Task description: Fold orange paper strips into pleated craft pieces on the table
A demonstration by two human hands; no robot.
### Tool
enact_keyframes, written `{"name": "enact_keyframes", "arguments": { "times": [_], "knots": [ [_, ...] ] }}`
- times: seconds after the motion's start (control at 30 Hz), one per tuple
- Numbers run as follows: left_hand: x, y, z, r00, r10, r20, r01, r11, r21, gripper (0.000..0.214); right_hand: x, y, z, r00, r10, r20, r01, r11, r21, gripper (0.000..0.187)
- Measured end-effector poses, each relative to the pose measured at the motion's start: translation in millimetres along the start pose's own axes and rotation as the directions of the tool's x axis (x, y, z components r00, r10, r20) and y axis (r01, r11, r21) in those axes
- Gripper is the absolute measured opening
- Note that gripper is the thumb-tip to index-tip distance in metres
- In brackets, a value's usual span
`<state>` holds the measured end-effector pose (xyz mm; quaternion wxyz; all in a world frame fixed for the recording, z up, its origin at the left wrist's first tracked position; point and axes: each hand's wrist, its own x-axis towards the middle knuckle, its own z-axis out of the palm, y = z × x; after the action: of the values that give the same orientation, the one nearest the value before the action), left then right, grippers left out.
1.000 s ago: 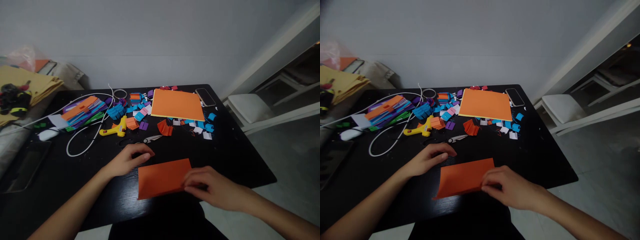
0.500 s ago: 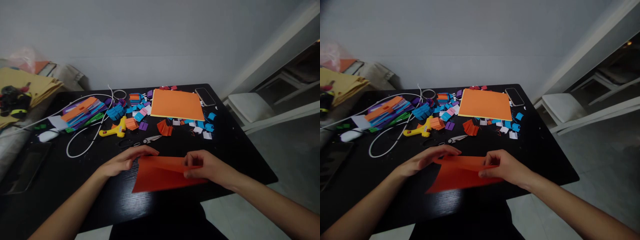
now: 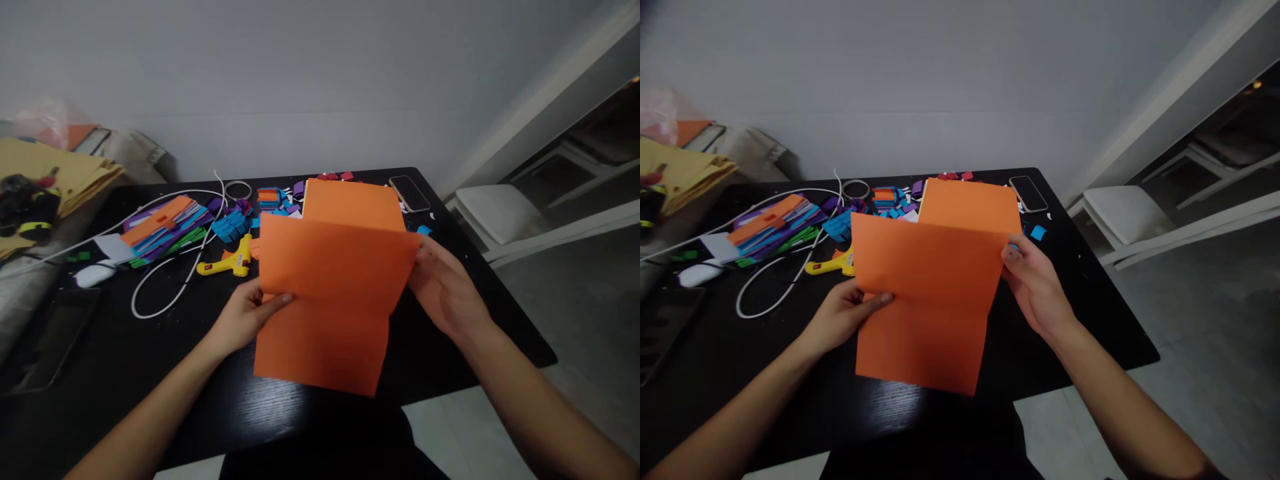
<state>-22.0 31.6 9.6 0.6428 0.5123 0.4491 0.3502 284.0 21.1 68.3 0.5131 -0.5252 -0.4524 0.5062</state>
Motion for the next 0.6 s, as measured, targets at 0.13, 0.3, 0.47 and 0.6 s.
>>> {"name": "enact_keyframes", "arguments": {
  "times": [0.13, 0.3, 0.47, 0.6],
  "knots": [
    [-1.4, 10.4, 1.1, 0.986, 0.047, -0.162, -0.059, 0.996, -0.069, 0.047, -2.6, 13.3, 11.9, 0.993, -0.016, 0.113, 0.028, 0.994, -0.108, 0.045],
    [-2.2, 18.0, 6.2, 0.953, 0.139, -0.27, -0.168, 0.982, -0.086, 0.053, -8.6, 9.8, 21.7, 0.997, -0.033, 0.076, 0.057, 0.939, -0.338, 0.028],
    [-7.8, 31.6, 6.5, 0.863, 0.327, -0.386, -0.326, 0.943, 0.069, 0.066, -6.9, 4.8, 28.3, 0.992, -0.111, -0.055, 0.093, 0.96, -0.264, 0.041],
    [-17.9, 43.4, 2.9, 0.82, 0.459, -0.342, -0.316, 0.862, 0.397, 0.016, -6.7, -0.5, 29.9, 0.964, -0.238, -0.122, 0.194, 0.936, -0.295, 0.039]
  ]
}}
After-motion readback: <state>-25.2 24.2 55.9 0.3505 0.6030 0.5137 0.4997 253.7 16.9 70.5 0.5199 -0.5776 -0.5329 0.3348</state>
